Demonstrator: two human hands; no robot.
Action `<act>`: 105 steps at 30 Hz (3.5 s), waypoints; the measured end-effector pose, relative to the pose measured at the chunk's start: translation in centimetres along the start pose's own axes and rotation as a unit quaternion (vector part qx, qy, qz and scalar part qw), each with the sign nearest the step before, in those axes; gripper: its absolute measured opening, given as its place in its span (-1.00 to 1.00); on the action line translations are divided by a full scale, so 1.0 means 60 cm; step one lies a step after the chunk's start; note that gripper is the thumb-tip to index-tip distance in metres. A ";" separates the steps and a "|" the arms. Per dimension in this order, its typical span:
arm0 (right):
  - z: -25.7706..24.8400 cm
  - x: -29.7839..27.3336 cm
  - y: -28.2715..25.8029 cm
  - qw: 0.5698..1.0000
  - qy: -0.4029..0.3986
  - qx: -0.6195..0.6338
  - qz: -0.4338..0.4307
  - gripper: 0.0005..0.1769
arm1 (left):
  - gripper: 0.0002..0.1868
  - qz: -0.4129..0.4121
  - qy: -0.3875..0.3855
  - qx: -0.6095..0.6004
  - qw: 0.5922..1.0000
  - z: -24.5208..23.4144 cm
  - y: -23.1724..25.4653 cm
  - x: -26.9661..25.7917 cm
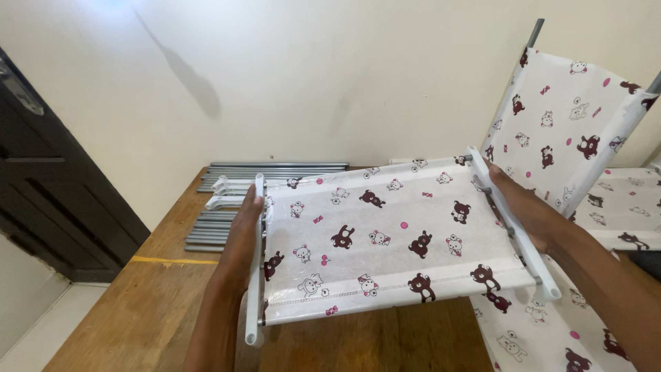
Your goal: The person assembles a small folding chair by inserting metal rods into white plastic connectors, attaching a patterned fabric seat, and securing the frame. The person then wipes a plastic connector with a dark cloth before continuing assembly.
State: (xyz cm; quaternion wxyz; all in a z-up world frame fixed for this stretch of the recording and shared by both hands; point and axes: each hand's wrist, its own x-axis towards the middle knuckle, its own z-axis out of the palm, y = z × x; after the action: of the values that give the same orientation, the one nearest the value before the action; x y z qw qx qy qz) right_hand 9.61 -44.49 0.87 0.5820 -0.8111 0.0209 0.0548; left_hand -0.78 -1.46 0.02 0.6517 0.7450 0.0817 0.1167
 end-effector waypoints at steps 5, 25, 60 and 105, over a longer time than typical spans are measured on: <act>-0.007 0.022 0.048 0.998 -0.015 -0.034 0.041 -0.18 | -0.13 -0.067 0.009 0.027 0.997 -0.009 0.000 -0.006; -0.010 0.085 0.103 0.906 0.083 -0.386 -0.151 -0.23 | -0.50 -0.071 0.056 -0.202 0.975 0.054 -0.076 0.032; 0.222 0.160 0.028 0.901 -0.039 -0.394 -0.175 -0.52 | -0.61 0.082 0.008 0.492 0.867 -0.008 -0.177 0.150; 0.593 -0.025 -0.124 0.728 -0.213 -0.411 -0.505 -0.97 | -0.84 -0.044 -0.012 0.304 0.952 -0.209 -0.093 0.104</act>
State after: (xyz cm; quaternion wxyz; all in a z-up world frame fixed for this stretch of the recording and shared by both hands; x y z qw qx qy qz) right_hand 6.54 -8.45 -3.21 0.1224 -0.8292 -0.5406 -0.0722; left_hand 1.89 12.95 -3.51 0.3995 0.9050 0.1377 0.0483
